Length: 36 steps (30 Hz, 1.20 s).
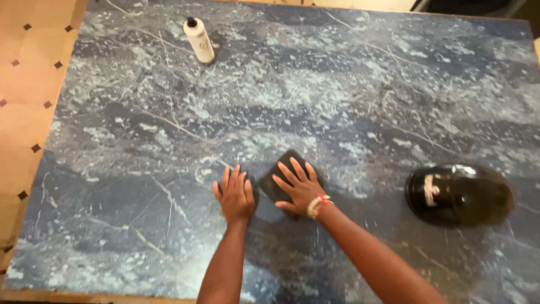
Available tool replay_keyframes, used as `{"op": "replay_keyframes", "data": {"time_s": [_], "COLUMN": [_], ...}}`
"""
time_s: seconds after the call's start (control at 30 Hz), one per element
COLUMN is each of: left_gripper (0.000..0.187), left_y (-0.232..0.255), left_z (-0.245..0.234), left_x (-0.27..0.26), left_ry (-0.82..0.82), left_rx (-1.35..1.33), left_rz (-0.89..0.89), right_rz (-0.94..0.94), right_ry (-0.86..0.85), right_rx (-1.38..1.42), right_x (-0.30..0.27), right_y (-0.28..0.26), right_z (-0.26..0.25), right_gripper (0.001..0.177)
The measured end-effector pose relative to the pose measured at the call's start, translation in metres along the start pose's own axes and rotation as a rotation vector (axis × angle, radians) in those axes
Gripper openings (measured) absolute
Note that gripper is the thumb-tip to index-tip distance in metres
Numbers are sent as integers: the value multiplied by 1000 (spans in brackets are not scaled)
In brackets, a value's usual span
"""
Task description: The person wipes a marble tabletop with a dark cloth, moving systematically across the surface. A helmet and a white bottle remain on the table during the task.
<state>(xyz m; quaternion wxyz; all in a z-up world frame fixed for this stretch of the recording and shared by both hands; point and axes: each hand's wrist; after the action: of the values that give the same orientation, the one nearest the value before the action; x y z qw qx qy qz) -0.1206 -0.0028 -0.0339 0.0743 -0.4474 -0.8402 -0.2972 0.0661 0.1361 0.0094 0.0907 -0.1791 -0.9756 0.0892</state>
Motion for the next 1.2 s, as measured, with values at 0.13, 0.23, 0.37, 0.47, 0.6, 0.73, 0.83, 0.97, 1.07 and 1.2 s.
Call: {"op": "replay_keyframes", "data": {"time_s": [0.13, 0.23, 0.37, 0.47, 0.6, 0.73, 0.83, 0.97, 1.07, 1.2], "left_gripper": [28, 27, 44, 46, 41, 36, 29, 20, 16, 19], "left_y": [-4, 16, 85, 122, 129, 110, 110, 136, 148, 136], "left_z": [2, 7, 14, 8, -5, -16, -31, -62, -79, -61], "left_x": [-4, -13, -28, -40, -41, -39, -50, -96, -130, -160], "left_ry": [-10, -54, -328, -456, -532, -649, -667, -638, -944, -1113], "left_rx": [-71, -260, -581, -365, -172, -105, -225, -613, -805, -1021], "left_rz": [98, 130, 322, 529, 443, 231, 120, 100, 110, -150], "right_rz": [43, 426, 676, 676, 796, 918, 941, 1265, 1338, 1189], "right_ry": [-2, 221, 301, 371, 362, 257, 202, 154, 239, 214], "right_rx": [27, 138, 170, 242, 468, 708, 802, 1410, 1380, 1493], "right_x": [-90, -160, -207, -218, -212, -204, -201, -198, -217, -245], "right_y": [5, 6, -11, -33, -61, -71, -67, -59, -56, -52], "right_z": [-8, -23, -31, -23, -10, 4, 7, 16, 39, 66], "right_gripper": [74, 67, 53, 41, 40, 43, 43, 44, 45, 39]}}
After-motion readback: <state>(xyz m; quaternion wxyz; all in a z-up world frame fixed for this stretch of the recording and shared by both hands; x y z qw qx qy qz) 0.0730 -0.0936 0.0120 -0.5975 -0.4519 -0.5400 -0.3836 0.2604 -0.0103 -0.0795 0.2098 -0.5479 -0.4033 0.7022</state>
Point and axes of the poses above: each hand's wrist, its own x-axis towards the middle knuckle, its own z-axis out of the palm, y = z × x, and after that the axes turned 2 degrees about z, right-handed
